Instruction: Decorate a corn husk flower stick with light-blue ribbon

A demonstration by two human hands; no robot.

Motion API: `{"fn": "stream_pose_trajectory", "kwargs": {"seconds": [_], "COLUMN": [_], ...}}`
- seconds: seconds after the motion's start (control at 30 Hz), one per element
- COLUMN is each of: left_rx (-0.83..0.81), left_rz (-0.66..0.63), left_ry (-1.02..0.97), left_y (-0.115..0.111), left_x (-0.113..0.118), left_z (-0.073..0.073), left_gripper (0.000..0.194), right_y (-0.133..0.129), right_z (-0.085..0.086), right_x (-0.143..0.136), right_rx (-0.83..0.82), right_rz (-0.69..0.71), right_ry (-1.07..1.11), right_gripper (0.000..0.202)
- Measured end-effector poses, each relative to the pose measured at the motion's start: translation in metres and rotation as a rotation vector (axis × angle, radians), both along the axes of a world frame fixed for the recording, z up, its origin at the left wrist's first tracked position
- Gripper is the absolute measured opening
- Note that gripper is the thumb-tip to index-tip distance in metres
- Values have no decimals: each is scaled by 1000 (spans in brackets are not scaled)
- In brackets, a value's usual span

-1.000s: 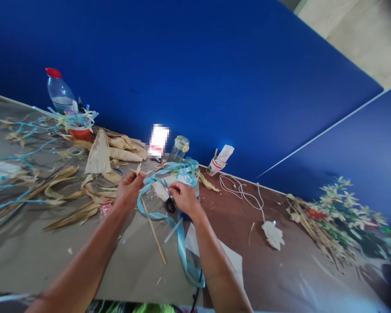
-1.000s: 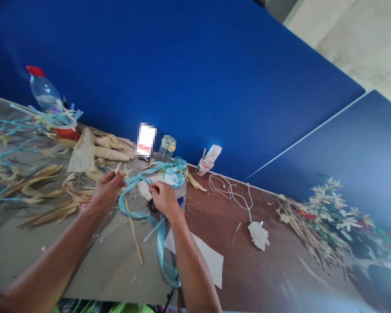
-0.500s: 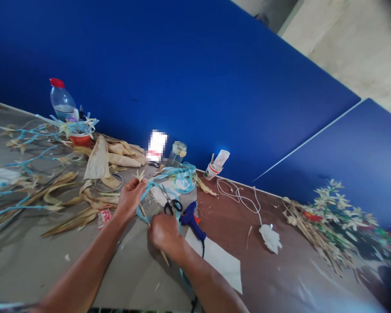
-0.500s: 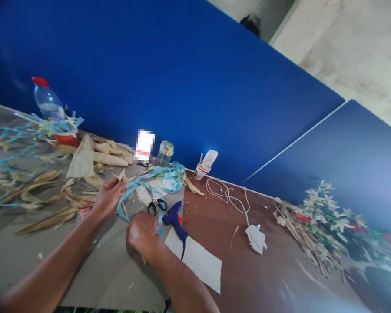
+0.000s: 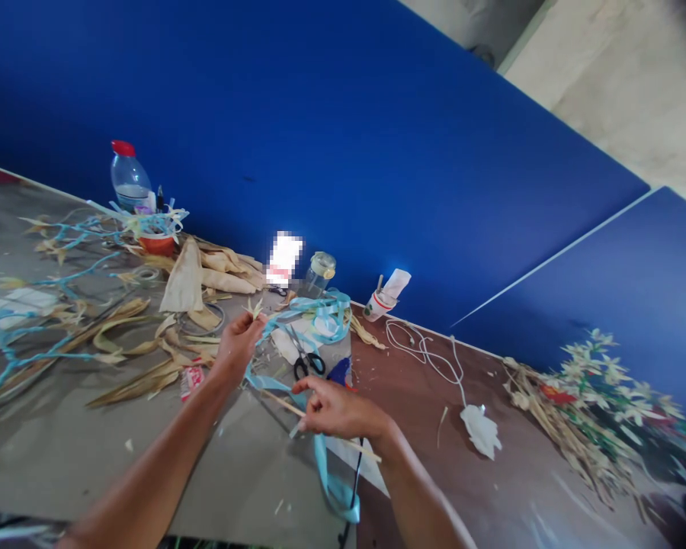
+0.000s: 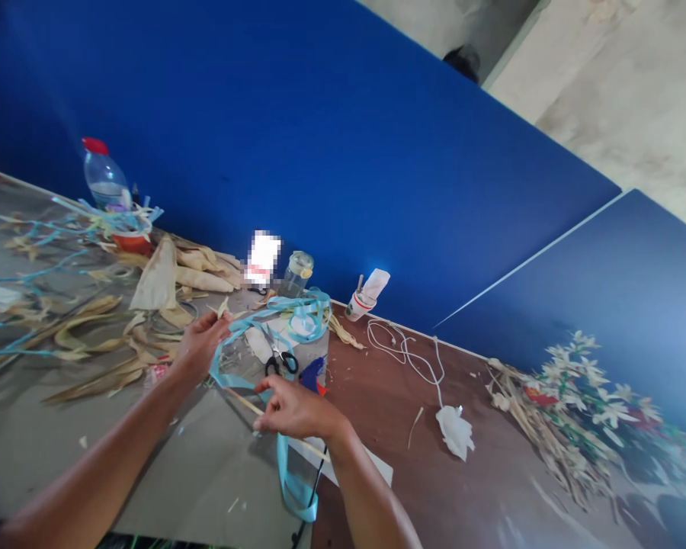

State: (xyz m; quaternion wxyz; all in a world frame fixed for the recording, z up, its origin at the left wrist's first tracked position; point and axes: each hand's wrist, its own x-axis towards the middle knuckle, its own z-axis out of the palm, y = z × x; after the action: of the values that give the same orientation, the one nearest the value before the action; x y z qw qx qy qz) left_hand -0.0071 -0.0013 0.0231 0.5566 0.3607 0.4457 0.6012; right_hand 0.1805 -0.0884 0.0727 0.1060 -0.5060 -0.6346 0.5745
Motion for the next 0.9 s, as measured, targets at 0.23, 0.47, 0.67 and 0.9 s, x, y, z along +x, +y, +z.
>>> {"fn": "stream_pose_trajectory", "kwargs": {"seconds": [0.23,0.47,0.67,0.9], "left_rx": [35,61,88,129], "left_rz": [35,89,78,24], "left_ry": [47,96,169,160], "left_y": [0,1,-6,-3], "left_x": [0,-1,1,6], "left_z": [-1,0,10,0], "left_gripper": [36,31,33,27], "right_y": [8,36,53,59], "right_z": [12,-9,-34,-38], "right_x": [28,-8,-34,-58], "right_rx": [-71,19,42,186], "right_rz": [-123,-524,-556,-641], "right_ry": [343,671,541,541], "right_gripper": [35,30,33,19]}}
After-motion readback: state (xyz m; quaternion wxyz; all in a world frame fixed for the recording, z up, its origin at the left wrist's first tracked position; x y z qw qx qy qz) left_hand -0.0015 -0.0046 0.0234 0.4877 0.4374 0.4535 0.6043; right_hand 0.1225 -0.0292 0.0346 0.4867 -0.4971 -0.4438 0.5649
